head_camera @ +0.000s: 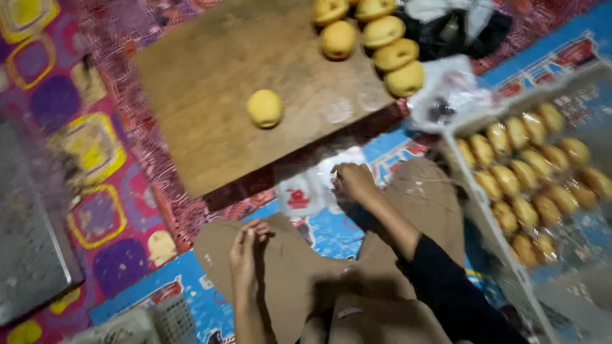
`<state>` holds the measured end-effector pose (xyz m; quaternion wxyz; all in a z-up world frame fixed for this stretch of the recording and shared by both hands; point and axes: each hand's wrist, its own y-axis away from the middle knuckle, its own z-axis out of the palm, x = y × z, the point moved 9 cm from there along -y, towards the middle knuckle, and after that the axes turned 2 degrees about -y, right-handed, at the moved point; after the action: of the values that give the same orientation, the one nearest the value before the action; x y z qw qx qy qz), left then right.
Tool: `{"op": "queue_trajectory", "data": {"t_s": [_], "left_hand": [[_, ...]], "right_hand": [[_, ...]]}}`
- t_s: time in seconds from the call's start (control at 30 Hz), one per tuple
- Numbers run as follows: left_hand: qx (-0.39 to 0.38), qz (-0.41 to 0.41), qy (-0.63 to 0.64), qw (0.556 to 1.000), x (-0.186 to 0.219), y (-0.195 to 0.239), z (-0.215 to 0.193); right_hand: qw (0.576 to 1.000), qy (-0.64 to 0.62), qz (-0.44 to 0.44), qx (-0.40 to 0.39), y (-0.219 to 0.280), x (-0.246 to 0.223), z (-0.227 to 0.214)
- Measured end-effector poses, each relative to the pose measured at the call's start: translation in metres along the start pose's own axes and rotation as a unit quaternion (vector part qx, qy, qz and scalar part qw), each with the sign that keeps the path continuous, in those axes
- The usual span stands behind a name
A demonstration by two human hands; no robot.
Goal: The person sits on the floor and repeatedly picks up round baked buns from a wooden board, places each into a clear plastic bag, and sets the bagged bun into a white plastic crate. The process is repeated for multiple buns.
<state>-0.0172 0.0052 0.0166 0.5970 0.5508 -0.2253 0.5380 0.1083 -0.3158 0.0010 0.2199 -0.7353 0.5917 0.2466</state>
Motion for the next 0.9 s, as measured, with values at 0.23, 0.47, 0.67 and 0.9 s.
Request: {"op": "queue_trajectory", "data": {"t_s": [0.23, 0.47, 0.67, 0.9], "left_hand": [[0.056, 0.015, -0.171, 0.984, 0.007, 0.015, -0.064], [-0.024, 0.051, -0.126, 0.99, -0.014, -0.014, -0.043], [-0.115, 0.044, -0.183, 0.975, -0.028, -0.02, 0.038], [-0.118, 0.082, -0.199, 0.969, -0.037, 0.005, 0.052]], "right_hand": [[0.986, 0.01, -0.164, 0.033, -0.058, -0.031, 0.108], [0.956, 0.243, 0.0, -0.166, -0.084, -0.029, 0.199], [0.949, 0.23, 0.046, -0.21, -0.092, -0.016, 0.213], [0.956, 0.226, -0.004, -0.187, -0.097, -0.023, 0.216]]}}
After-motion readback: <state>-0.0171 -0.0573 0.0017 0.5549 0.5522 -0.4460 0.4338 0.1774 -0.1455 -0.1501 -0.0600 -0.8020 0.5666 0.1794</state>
